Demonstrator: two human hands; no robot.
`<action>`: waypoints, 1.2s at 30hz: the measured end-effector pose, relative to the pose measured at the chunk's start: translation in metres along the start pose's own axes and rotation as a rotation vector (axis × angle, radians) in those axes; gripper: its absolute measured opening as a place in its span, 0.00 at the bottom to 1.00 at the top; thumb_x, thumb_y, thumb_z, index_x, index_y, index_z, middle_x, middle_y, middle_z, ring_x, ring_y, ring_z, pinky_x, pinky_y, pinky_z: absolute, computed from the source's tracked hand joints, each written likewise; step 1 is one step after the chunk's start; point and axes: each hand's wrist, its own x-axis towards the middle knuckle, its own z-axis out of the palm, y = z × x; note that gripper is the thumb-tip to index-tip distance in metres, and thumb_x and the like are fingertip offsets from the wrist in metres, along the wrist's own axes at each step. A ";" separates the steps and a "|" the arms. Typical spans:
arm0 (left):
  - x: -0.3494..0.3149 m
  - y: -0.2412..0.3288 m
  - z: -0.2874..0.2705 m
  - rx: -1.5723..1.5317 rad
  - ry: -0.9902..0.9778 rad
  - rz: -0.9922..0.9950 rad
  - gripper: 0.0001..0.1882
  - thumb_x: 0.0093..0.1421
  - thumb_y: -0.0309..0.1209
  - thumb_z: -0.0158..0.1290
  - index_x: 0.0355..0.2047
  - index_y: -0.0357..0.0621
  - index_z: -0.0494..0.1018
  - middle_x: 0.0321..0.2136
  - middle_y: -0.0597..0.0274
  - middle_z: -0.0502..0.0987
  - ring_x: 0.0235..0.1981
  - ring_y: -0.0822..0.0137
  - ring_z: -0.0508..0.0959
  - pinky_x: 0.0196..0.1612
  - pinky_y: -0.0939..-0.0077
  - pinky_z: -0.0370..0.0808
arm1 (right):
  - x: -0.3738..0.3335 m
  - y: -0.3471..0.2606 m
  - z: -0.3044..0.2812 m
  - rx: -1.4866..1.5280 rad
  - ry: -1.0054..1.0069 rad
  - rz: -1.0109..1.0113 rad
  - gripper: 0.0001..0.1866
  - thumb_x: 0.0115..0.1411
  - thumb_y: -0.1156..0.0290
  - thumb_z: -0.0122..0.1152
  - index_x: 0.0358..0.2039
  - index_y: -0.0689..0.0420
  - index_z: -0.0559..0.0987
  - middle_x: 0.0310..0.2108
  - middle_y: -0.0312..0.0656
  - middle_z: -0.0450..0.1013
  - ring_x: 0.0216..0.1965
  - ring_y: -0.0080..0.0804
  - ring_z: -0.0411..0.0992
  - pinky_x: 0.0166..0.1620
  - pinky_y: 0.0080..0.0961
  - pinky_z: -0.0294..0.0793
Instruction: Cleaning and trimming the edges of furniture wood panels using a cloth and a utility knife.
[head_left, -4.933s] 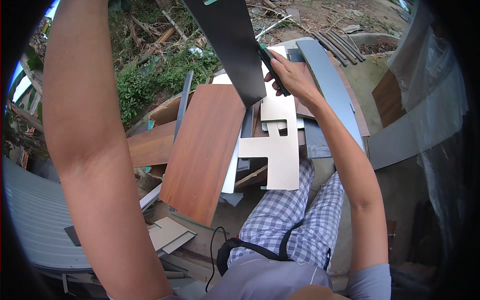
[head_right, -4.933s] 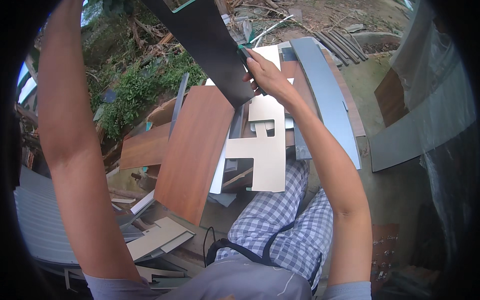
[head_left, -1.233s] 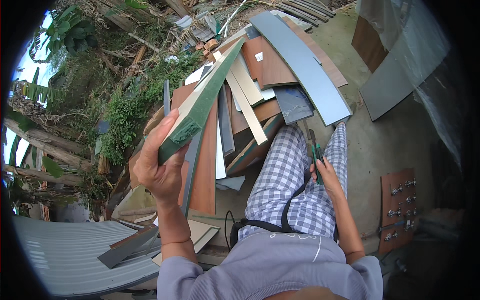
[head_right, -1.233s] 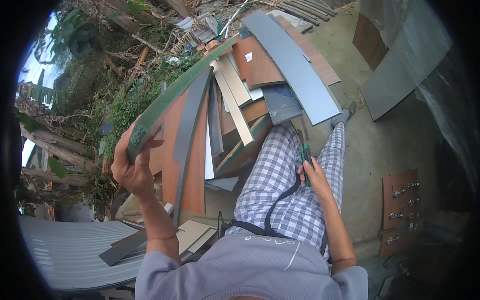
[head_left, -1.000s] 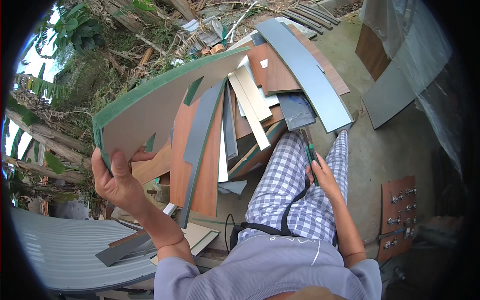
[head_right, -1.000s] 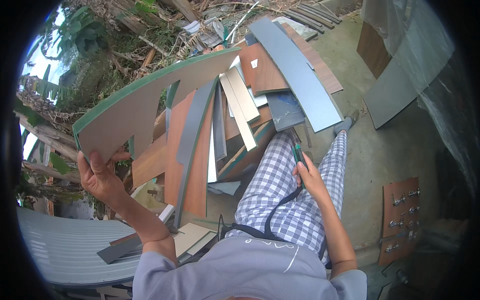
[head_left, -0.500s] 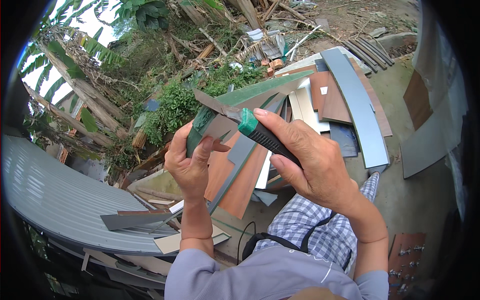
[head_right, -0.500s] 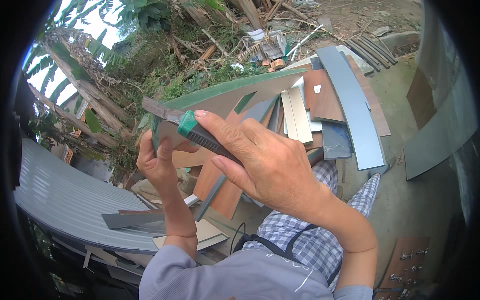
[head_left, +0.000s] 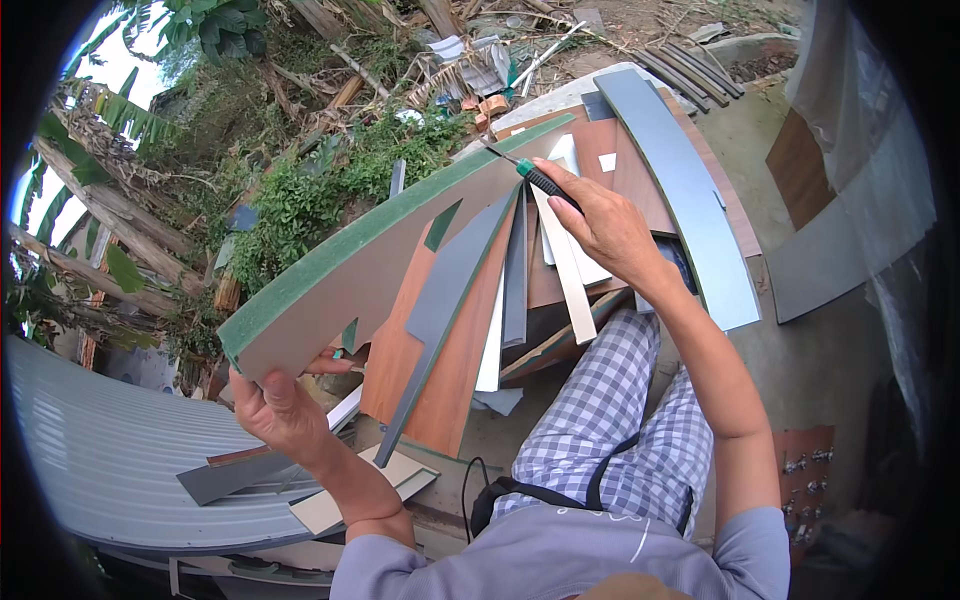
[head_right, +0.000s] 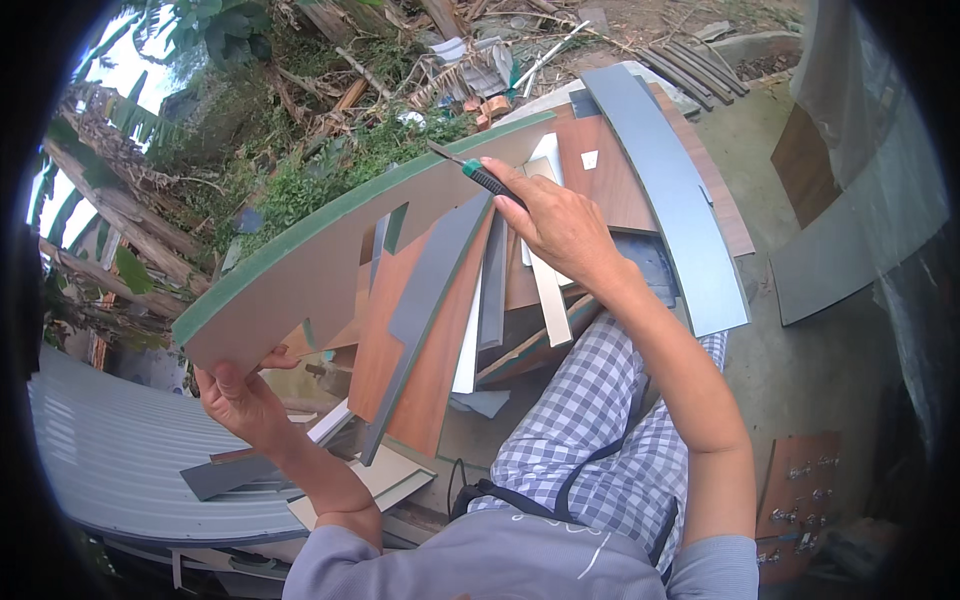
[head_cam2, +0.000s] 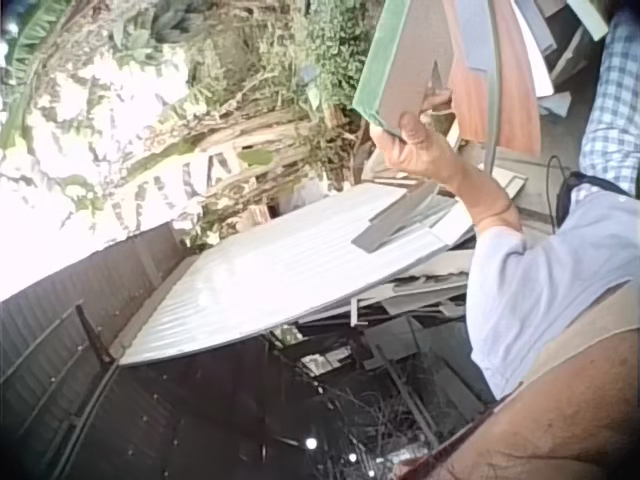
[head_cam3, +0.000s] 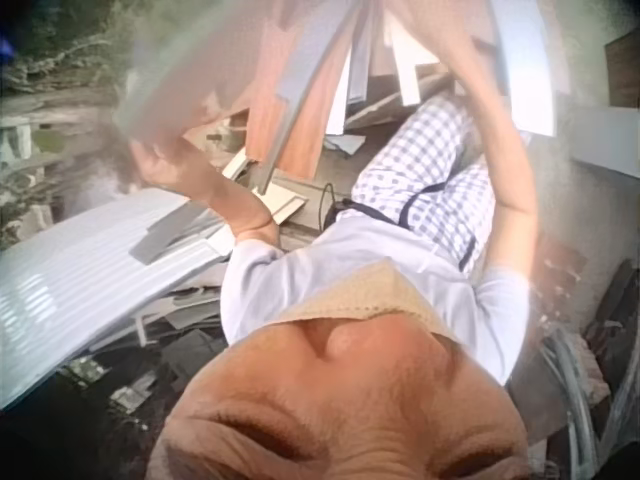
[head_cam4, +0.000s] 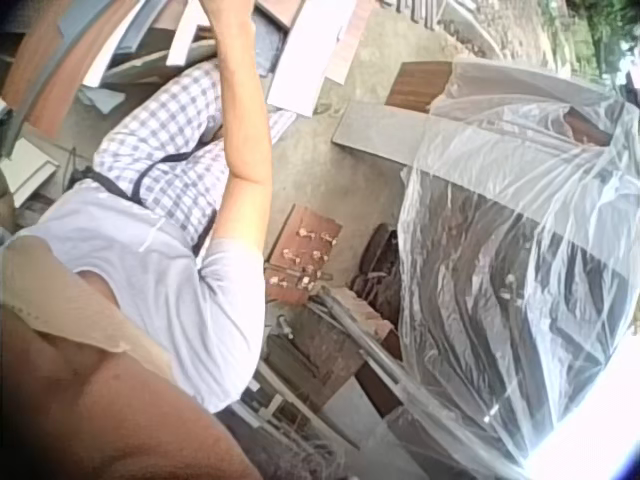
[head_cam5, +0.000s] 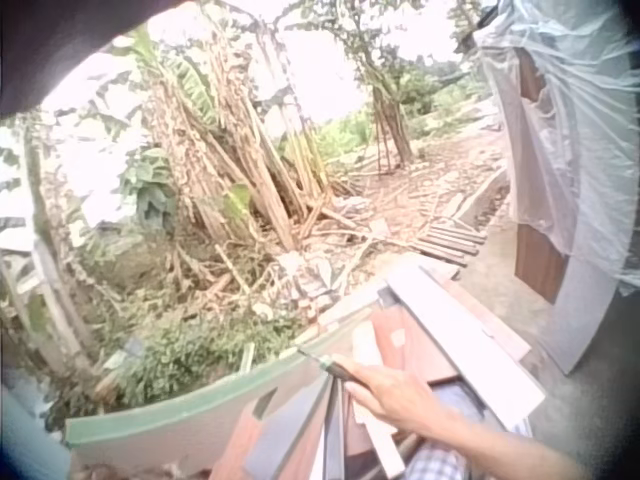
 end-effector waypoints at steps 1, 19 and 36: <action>0.000 -0.003 -0.004 -0.002 0.005 -0.006 0.27 0.59 0.46 0.53 0.40 0.28 0.65 0.26 0.43 0.77 0.20 0.56 0.79 0.22 0.69 0.77 | 0.007 0.009 0.003 -0.065 -0.014 0.018 0.22 0.65 0.61 0.46 0.60 0.45 0.65 0.46 0.50 0.73 0.43 0.46 0.73 0.46 0.37 0.72; 0.003 -0.054 -0.053 0.121 0.130 -0.013 0.25 0.64 0.52 0.43 0.34 0.39 0.73 0.10 0.59 0.71 0.16 0.70 0.72 0.26 0.75 0.69 | 0.119 0.189 0.035 -0.314 -0.081 0.293 0.23 0.63 0.53 0.43 0.58 0.40 0.66 0.37 0.53 0.76 0.40 0.55 0.73 0.43 0.47 0.70; -0.008 -0.069 -0.064 0.023 0.167 -0.161 0.28 0.60 0.52 0.49 0.36 0.32 0.70 0.15 0.51 0.75 0.13 0.62 0.74 0.25 0.71 0.75 | 0.126 0.222 0.032 -0.371 -0.017 0.453 0.25 0.62 0.53 0.46 0.58 0.47 0.67 0.45 0.57 0.72 0.48 0.52 0.71 0.50 0.45 0.69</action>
